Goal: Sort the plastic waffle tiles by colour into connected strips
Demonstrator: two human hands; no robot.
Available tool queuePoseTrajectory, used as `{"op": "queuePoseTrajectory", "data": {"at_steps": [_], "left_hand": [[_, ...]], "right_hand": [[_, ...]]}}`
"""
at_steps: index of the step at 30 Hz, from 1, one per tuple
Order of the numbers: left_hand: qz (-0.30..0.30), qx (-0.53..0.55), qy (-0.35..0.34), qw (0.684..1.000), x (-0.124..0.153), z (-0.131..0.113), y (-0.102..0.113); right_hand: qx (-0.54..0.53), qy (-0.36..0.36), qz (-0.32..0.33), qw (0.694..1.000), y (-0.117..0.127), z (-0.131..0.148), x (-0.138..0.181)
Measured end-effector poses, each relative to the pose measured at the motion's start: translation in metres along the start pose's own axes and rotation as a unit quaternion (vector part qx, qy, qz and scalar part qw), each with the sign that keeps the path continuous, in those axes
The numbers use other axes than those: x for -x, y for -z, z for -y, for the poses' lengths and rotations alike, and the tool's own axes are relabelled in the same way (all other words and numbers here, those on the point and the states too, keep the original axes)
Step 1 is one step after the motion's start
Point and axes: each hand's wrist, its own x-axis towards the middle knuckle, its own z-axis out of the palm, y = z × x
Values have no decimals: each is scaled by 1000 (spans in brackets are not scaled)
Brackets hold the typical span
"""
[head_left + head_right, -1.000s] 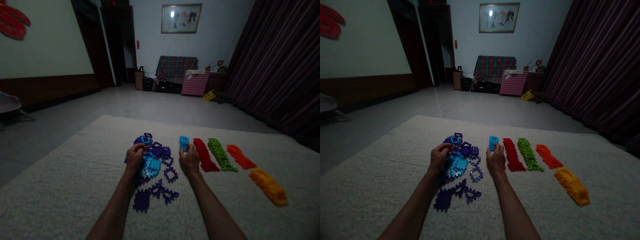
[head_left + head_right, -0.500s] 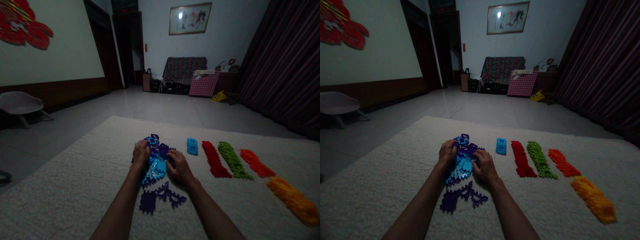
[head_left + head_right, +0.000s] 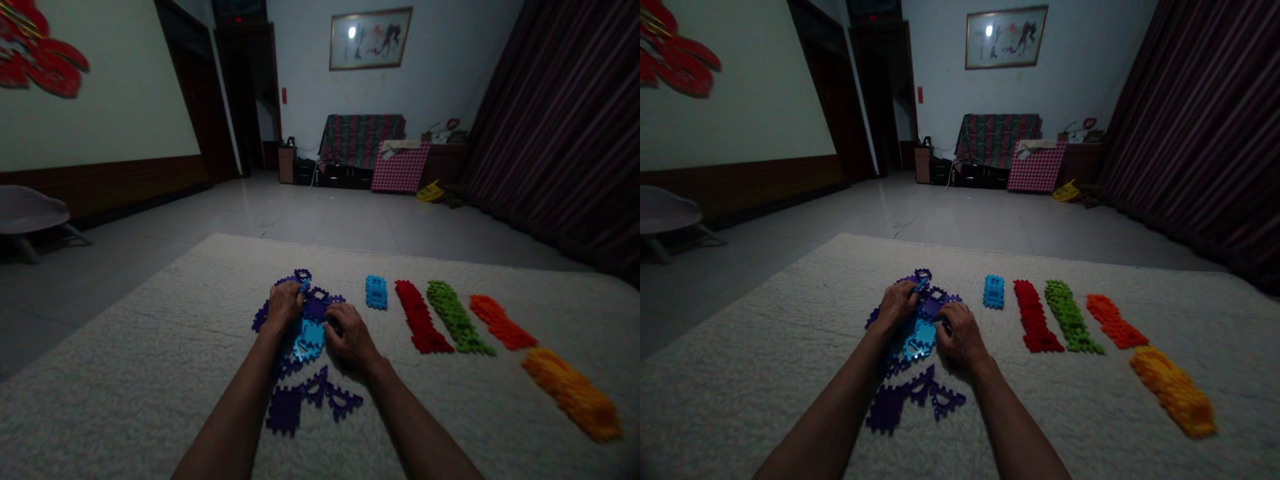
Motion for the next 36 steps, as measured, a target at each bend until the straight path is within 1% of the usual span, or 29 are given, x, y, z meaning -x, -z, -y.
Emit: {"op": "queuePoseTrajectory", "data": {"at_steps": [2, 4, 6, 8, 10, 13, 15, 18, 21, 24, 26, 32, 36], "left_hand": [[-18, 52, -9, 998, 6, -12, -1], [-31, 131, -7, 991, 10, -22, -2], [-25, 233, 1, 972, 11, -30, -5], [-3, 331, 11, 943, 11, -34, -9], [28, 405, 26, 914, 10, -37, -12], [78, 473, 57, 876, 9, -42, -12], [99, 499, 78, 857, 9, -46, -10], [113, 522, 96, 840, 9, -49, -9], [113, 527, 103, 836, 9, -48, -13], [90, 528, 107, 838, 7, -47, -18], [78, 524, 99, 842, 6, -46, -19], [74, 478, 50, 874, 6, -46, -11], [83, 471, 27, 878, 6, -47, -8]], "right_hand": [[-4, -26, -33, 999, 0, -1, -1], [-8, -45, -75, 996, 1, -3, -2], [-18, -64, -110, 992, 2, -6, -3], [-31, -88, -131, 987, 3, -10, -3], [-45, -106, -131, 985, 4, -13, -4], [-56, -107, -113, 986, 4, -13, -4], [-56, -103, -112, 987, 5, -10, -5], [-67, -97, -119, 986, 6, -3, -7], [-112, -87, -112, 984, 9, 3, -10], [-151, -74, -98, 981, 10, 6, -12], [-156, -69, -96, 981, 11, 6, -12], [-151, -62, -72, 984, 10, 5, -12], [-151, -52, -64, 985, 10, 4, -11]]}}
